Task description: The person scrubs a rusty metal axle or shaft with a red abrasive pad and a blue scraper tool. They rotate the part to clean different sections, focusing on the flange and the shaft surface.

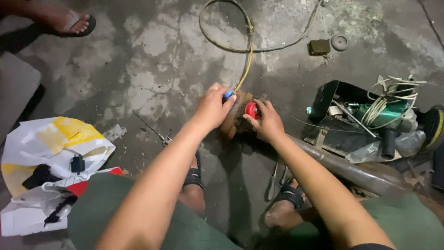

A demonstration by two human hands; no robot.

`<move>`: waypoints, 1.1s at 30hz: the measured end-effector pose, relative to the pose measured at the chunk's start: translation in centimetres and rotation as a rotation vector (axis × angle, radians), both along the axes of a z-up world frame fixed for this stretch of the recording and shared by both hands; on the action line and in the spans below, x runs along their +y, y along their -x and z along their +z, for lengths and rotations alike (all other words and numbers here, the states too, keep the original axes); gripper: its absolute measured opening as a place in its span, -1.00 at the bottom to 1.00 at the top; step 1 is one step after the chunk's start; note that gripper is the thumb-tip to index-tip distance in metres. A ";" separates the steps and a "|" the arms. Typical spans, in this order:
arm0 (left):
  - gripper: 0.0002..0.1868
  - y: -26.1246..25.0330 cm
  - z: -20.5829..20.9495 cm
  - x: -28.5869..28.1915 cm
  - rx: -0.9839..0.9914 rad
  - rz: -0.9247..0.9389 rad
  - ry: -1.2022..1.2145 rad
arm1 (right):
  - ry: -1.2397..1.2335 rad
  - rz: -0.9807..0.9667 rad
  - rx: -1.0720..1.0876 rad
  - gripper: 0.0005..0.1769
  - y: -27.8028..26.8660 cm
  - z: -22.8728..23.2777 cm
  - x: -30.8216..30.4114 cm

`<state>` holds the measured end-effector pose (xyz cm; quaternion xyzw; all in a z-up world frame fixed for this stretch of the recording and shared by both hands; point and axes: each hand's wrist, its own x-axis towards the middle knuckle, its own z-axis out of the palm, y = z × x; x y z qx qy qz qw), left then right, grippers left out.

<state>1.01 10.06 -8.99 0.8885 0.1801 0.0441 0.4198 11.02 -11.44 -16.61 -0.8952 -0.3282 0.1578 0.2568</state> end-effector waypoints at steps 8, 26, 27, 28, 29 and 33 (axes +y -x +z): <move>-0.57 0.9 2.1 -0.1 0.136 -0.017 -0.059 | 0.207 0.234 -0.519 -0.32 -1.9 -2.3 0.7; -0.60 2.1 13.2 1.8 0.214 0.063 -0.055 | 0.021 0.455 -0.535 -0.40 -2.2 -2.8 2.2; -0.62 2.4 14.1 2.2 0.224 0.084 -0.054 | -0.014 0.445 -0.510 -0.43 -3.1 -3.3 2.4; -0.62 2.3 14.0 2.3 0.227 0.080 -0.050 | -0.010 0.443 -0.506 -0.43 -3.9 -3.0 2.9; -0.67 2.4 14.0 2.5 0.196 0.081 -0.078 | 0.167 0.278 -0.370 -0.39 -4.6 -2.7 3.6; -0.74 3.1 14.2 2.3 0.139 0.079 -0.057 | 0.139 0.323 -0.491 -0.51 0.4 -0.4 3.8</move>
